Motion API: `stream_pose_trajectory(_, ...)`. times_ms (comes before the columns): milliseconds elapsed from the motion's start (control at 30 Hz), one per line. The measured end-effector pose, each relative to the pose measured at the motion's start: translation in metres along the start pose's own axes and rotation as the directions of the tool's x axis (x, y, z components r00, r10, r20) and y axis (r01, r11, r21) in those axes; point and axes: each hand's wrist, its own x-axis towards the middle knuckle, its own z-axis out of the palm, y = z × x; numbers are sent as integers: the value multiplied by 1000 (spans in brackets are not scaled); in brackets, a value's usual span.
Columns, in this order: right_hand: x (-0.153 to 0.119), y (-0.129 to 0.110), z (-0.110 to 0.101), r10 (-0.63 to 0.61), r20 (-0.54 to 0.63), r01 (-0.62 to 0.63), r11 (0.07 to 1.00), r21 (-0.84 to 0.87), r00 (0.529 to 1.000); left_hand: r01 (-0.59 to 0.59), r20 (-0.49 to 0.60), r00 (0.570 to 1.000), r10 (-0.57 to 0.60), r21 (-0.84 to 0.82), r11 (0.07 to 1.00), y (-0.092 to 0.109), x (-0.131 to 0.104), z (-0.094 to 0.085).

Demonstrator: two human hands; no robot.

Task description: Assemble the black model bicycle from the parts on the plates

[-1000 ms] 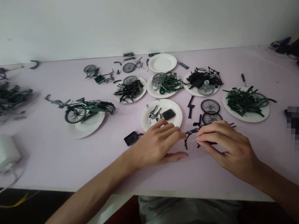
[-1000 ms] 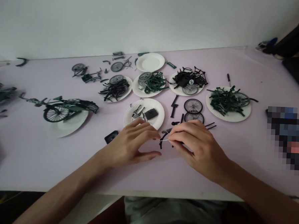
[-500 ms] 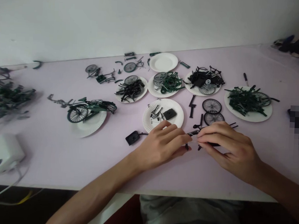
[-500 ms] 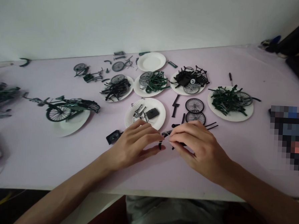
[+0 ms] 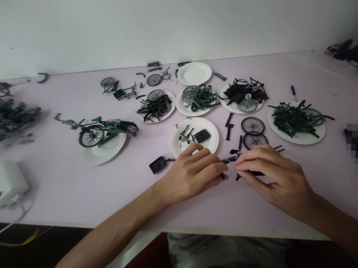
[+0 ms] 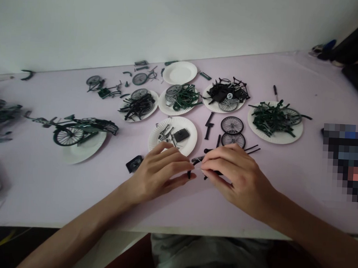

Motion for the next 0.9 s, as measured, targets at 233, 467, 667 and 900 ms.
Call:
stream_pose_trajectory(233,0,2,-1,-13,28,14,1000,-15,1000,4,-17,1000,-4,28,1000,2,1,0)
stream_pose_trajectory(467,-2,3,0,-20,35,20,1000,2,999,5,-39,999,-4,26,1000,3,0,-1)
stream_pose_trajectory(667,-2,3,-1,-11,28,11,1000,15,1000,13,-64,998,-9,54,998,4,1,-2)
stream_pose_trajectory(900,-3,3,1,-4,25,4,1000,1,1000,7,-94,996,-3,43,999,4,0,0)
